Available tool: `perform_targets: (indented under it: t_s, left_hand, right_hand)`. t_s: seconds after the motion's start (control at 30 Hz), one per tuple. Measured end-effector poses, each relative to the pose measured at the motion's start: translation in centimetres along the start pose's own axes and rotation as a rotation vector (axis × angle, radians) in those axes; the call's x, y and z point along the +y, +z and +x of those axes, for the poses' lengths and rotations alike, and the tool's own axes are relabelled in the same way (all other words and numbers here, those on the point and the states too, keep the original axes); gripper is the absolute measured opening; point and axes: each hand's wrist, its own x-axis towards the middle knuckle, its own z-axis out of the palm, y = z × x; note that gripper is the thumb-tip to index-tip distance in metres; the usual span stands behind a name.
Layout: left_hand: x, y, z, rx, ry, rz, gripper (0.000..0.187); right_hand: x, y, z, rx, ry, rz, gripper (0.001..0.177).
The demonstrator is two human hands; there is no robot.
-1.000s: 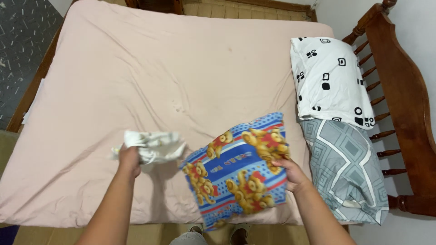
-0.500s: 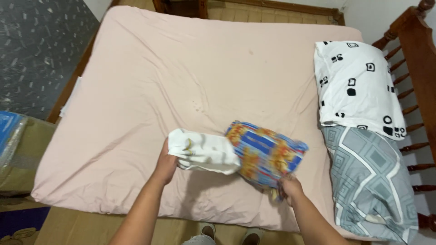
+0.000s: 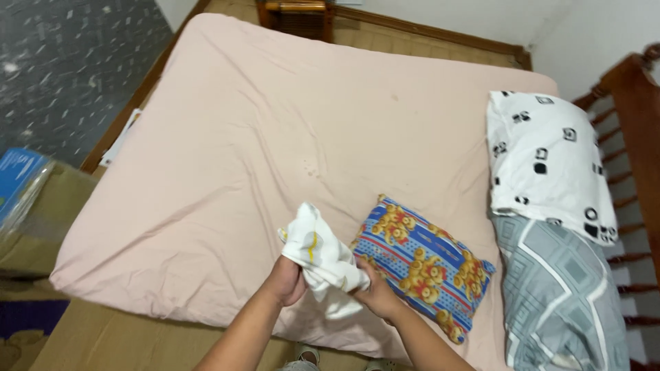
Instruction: Organizing and folding pillowcases on a bed.
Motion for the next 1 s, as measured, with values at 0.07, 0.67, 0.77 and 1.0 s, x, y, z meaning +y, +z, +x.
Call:
perform_targets:
  t_s: [0.07, 0.67, 0.77, 1.0]
  left_hand:
    - [0.8, -2.3, -0.3, 0.04, 0.057, 0.118, 0.051]
    - [11.4, -26.6, -7.0, 0.741, 0.05, 1.14, 0.026]
    - [14.5, -27.9, -6.1, 0.879, 0.303, 1.156, 0.021]
    - [19.9, -25.4, -6.7, 1.031, 0.649, 1.327, 0.019]
  right_hand:
    - [-0.2, 0.4, 1.2, 0.033, -0.026, -0.077, 0.056]
    - [-8.4, 6.5, 19.1, -0.131, 0.054, -0.079, 0.028]
    - [-11.3, 9.3, 21.4, -0.056, -0.137, -0.164, 0.023]
    - [-19.3, 14.0, 19.1, 0.03, -0.341, -0.483, 0.029]
